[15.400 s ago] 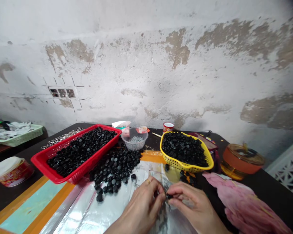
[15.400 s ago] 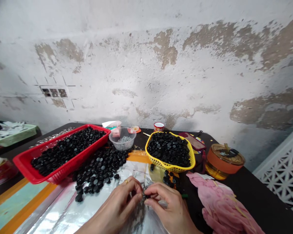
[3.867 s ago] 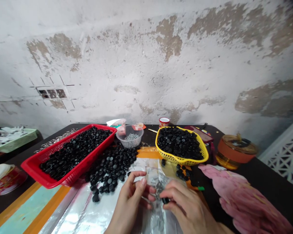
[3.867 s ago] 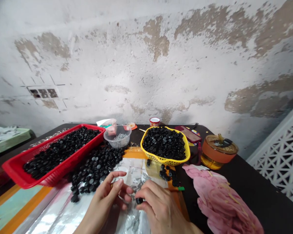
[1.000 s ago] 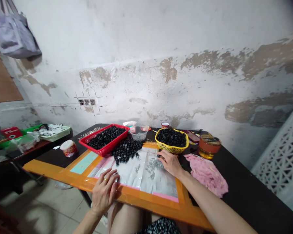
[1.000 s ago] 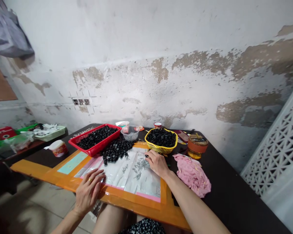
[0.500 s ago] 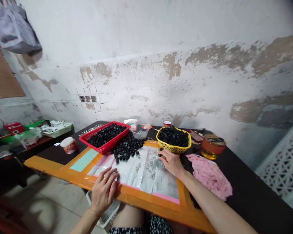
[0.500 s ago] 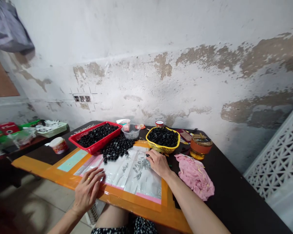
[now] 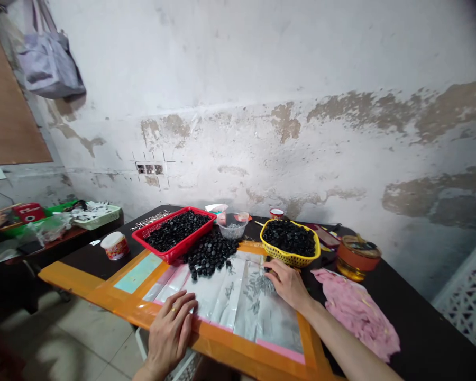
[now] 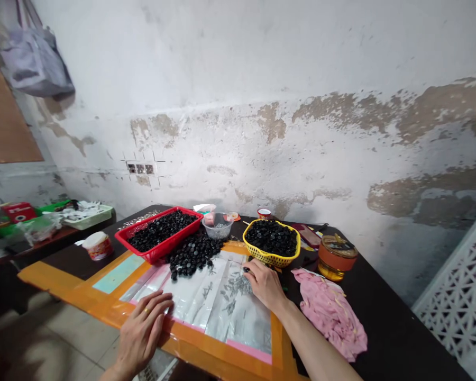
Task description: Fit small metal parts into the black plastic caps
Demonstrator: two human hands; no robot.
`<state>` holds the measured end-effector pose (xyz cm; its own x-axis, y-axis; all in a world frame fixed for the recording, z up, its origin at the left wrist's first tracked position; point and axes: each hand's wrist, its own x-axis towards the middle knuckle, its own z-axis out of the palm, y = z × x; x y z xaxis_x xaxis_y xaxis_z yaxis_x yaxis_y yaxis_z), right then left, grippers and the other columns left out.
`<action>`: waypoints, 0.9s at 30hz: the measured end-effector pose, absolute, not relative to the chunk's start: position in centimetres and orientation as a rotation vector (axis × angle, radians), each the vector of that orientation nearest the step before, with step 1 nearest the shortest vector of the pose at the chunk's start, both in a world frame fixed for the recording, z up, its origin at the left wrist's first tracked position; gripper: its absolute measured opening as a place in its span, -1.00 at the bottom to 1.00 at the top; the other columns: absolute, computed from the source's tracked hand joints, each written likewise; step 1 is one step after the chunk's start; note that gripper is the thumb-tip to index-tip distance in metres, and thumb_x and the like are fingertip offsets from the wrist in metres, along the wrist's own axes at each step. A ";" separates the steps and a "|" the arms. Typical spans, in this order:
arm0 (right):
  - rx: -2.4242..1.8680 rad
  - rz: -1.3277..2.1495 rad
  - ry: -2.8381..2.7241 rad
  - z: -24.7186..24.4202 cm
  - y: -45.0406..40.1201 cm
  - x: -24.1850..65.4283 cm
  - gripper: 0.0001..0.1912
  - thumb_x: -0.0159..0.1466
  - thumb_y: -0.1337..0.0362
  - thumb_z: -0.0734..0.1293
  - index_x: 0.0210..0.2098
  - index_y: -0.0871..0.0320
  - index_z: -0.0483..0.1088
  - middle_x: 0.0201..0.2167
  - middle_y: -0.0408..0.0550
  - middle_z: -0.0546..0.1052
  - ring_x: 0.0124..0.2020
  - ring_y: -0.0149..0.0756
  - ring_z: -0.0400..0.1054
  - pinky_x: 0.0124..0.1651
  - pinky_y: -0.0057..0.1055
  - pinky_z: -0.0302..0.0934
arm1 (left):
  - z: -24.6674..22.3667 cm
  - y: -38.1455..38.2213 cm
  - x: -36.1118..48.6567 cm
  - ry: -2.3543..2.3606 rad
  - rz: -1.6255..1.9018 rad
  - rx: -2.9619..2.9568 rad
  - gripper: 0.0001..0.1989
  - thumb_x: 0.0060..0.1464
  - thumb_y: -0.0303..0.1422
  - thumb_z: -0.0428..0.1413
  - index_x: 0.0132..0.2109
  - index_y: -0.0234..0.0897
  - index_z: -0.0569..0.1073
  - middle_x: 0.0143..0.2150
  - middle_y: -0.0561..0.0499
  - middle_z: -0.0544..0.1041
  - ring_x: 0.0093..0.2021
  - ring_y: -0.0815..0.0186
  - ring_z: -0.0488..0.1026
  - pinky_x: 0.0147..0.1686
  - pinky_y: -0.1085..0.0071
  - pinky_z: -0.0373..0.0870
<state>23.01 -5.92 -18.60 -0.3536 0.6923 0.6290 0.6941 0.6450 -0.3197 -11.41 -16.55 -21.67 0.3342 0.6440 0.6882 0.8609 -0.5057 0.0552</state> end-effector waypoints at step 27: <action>-1.115 0.025 -2.094 -19.3 -5.7 24.1 -0.80 0.36 0.32 0.22 -0.05 0.11 0.38 -0.19 -0.02 0.54 -0.30 -0.28 0.48 -0.18 -0.38 0.36 | -23.1 -15.6 -10.9 -1.200 -0.990 -2.173 -0.79 0.11 -0.49 0.05 -0.10 -0.25 0.47 -0.07 -0.06 0.59 0.05 0.15 0.45 -0.01 0.30 0.46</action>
